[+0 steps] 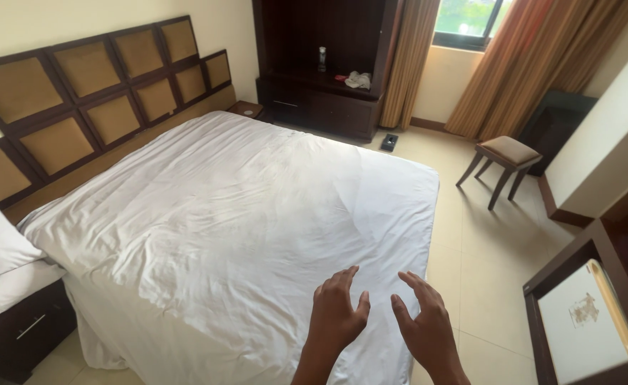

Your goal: The person smooths a white bedsheet on a bed and then arranges two white pillows against the headboard. The person uses their hands to flatten the sheet and position the pillows.

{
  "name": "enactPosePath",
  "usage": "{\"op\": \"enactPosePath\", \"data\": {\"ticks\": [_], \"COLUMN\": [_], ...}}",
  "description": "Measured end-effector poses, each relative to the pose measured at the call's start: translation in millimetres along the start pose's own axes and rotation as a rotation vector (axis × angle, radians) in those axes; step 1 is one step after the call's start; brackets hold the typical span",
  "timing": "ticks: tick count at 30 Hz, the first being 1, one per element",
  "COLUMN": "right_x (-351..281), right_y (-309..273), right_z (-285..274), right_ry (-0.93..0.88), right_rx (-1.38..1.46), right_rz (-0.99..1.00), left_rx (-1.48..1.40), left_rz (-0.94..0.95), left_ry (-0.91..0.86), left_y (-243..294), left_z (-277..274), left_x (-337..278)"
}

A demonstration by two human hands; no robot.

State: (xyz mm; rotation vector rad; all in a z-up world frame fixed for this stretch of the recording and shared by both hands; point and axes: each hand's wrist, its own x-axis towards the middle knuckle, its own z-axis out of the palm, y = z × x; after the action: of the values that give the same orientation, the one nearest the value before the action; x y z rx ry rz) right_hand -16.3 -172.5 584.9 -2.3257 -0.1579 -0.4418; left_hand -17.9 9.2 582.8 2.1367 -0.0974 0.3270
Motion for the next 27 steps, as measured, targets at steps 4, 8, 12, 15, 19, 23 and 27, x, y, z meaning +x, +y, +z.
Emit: {"op": "enactPosePath", "data": {"ticks": [4,8,12,15,19,23,27], "right_x": [5.8,18.7,28.7,37.4,51.2,60.6,69.2], "right_y": [5.2,28.3,60.7,100.6,153.7,193.5,223.1], "right_z": [-8.5,-15.1,-39.1,-69.1,-110.9,-146.3,-160.3], "right_ry": [-0.001,0.025,-0.024,-0.053,-0.061,-0.065,-0.067], "right_rx": [0.017,0.041,0.050,0.038,0.027,-0.007,0.007], "right_rz": [0.037,-0.040,-0.032,0.006,0.046,0.073,0.098], "left_rx": [0.002,0.031,0.049,0.046,0.022,-0.007,0.010], "left_rz": [0.001,-0.011,-0.068,-0.069,-0.073,-0.130,-0.129], "left_ry": [-0.024,-0.016,0.004,-0.005,-0.051,-0.100,-0.102], "left_y": [8.4,18.3,42.4,59.3,98.7,123.4,135.7], "left_z": [6.2,21.8,60.6,111.0,164.8,203.4,223.1], "left_x": [2.2,12.6,22.3,28.8,33.9,37.2,45.7]}}
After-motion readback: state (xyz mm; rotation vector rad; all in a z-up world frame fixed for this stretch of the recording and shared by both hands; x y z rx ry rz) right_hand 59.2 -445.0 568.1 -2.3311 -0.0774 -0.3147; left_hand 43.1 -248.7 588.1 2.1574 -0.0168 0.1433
